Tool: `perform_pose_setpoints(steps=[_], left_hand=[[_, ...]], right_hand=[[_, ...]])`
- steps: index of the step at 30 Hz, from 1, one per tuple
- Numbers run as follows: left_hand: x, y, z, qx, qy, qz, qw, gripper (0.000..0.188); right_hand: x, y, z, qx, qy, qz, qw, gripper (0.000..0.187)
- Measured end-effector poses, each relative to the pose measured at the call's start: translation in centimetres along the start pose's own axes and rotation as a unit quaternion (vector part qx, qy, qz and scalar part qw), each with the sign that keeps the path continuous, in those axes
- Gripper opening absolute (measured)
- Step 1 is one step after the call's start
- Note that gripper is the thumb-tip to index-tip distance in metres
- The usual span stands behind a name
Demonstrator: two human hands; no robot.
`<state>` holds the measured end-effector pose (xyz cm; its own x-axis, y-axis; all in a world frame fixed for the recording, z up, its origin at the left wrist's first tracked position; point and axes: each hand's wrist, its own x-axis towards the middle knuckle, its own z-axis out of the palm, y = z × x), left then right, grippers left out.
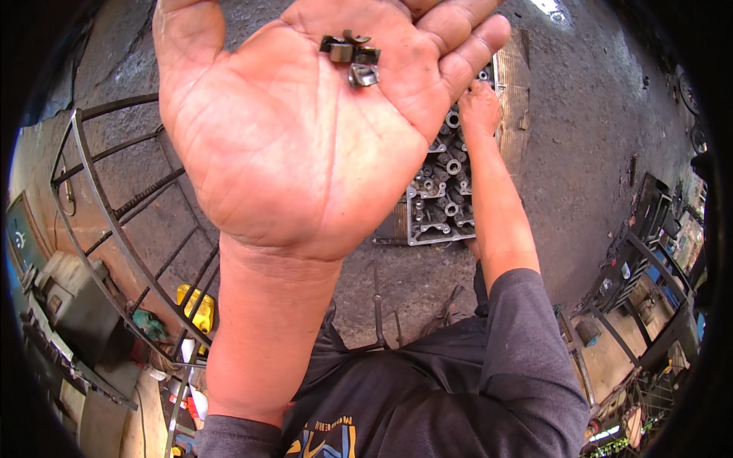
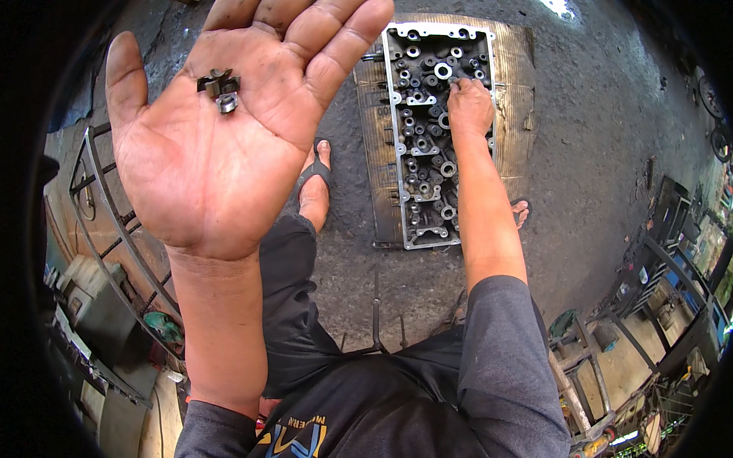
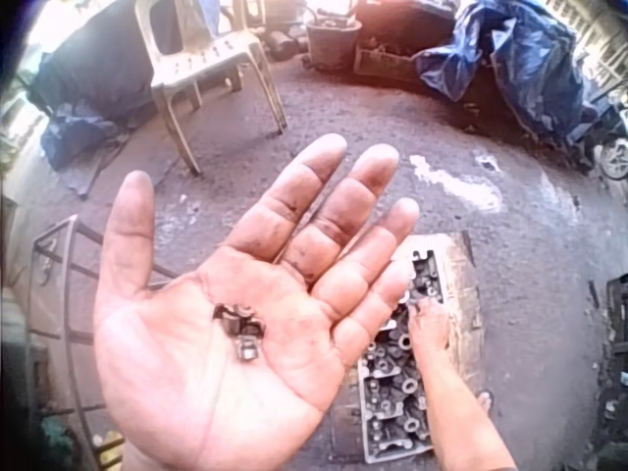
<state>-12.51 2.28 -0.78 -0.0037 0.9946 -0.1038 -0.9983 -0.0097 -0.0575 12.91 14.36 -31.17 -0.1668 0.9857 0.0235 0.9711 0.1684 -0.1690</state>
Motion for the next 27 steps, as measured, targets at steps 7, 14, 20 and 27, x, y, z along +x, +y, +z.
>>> perform_pose_setpoints(steps=[7,14,20,27], left_hand=[[0.1,0.1,-0.1,-0.015,0.001,-0.003,1.000,0.108],[0.5,0.0,-0.2,-0.028,0.004,-0.010,1.000,0.109],[1.9,-0.2,0.5,-0.046,-0.001,-0.017,0.999,0.110],[2.1,-0.3,1.4,-0.042,-0.011,-0.026,0.999,0.111]], right_hand=[[-0.7,-0.2,-0.1,0.023,-0.011,0.008,1.000,0.015],[-0.6,-0.9,-1.9,0.078,-0.016,0.076,0.994,0.018],[-0.8,-6.4,-15.4,0.450,0.051,0.117,0.884,0.024],[-4.5,-15.8,-32.1,0.417,0.056,-0.281,0.862,0.021]])
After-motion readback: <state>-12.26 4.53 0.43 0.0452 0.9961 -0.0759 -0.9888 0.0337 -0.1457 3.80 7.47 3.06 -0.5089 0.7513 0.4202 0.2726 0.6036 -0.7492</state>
